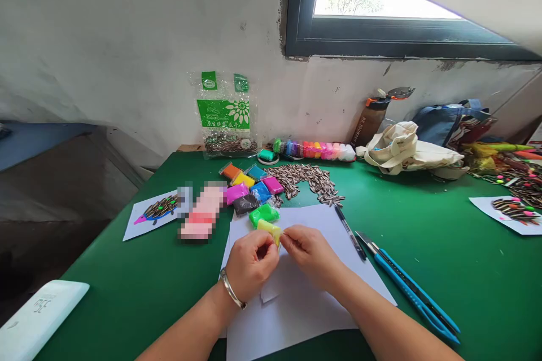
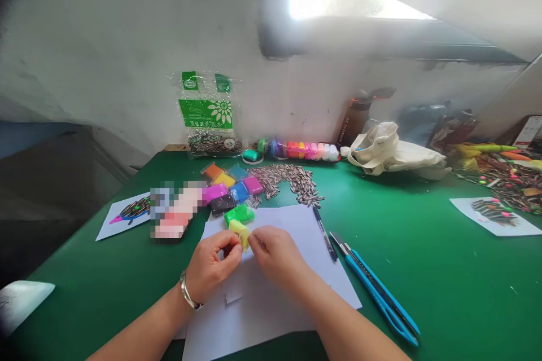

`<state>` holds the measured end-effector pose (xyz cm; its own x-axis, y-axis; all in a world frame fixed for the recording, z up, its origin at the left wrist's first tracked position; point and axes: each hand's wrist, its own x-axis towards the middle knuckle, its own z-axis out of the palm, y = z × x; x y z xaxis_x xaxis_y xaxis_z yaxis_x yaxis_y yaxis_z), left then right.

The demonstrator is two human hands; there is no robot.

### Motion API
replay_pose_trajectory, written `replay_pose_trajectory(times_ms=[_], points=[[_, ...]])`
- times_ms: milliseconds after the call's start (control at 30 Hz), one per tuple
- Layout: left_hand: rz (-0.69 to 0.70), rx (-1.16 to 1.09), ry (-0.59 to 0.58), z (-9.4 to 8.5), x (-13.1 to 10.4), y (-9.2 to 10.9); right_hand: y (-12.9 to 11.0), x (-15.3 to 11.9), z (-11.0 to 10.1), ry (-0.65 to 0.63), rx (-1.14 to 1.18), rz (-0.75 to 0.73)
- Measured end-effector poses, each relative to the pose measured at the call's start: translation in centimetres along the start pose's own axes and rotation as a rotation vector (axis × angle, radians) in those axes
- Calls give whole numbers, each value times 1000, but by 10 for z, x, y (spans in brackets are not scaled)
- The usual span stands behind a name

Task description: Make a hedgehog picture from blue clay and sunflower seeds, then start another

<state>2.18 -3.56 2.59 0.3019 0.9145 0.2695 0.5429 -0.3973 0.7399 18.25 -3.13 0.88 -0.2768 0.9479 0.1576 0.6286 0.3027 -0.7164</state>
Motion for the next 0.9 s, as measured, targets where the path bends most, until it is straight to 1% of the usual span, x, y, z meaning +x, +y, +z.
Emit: replay_pose_trajectory(times_ms=[67,167,233,333,400,433,467,533,567,600,667,700,767,900], points=[[19,16,2,-1,-1,0,4,0,0,-16,-12,-16],[61,44,2,-1,-1,1,5,1,-1,-1,-37,-8],[78,56,16,0,-1,2,3,2,-2,34,-75,1],[99,70,32,2,-2,3,0,2,-2,121,-135,35],[124,80,17,3,-3,3,0,2,-2,146,-106,40],[146,83,30,2,-3,3,1,3,-2,133,-56,39],[180,90,68,1,-4,3,2,3,-3,111,18,45],[267,135,164,-1,-3,2,3,3,-6,52,232,97],[309,179,186,-3,-3,1,3,3,-7,17,358,135],[343,231,175,-3,-2,-1,2,3,-9,-16,480,172],[371,316,81,-3,-1,-7,0,3,-11,-68,663,225],[373,330,40,-2,-1,-10,-1,3,-12,-85,715,243],[353,319,-11,0,-1,-15,-3,3,-13,-105,758,270],[291,248,-33,3,-1,-16,-2,3,-13,-124,742,288]])
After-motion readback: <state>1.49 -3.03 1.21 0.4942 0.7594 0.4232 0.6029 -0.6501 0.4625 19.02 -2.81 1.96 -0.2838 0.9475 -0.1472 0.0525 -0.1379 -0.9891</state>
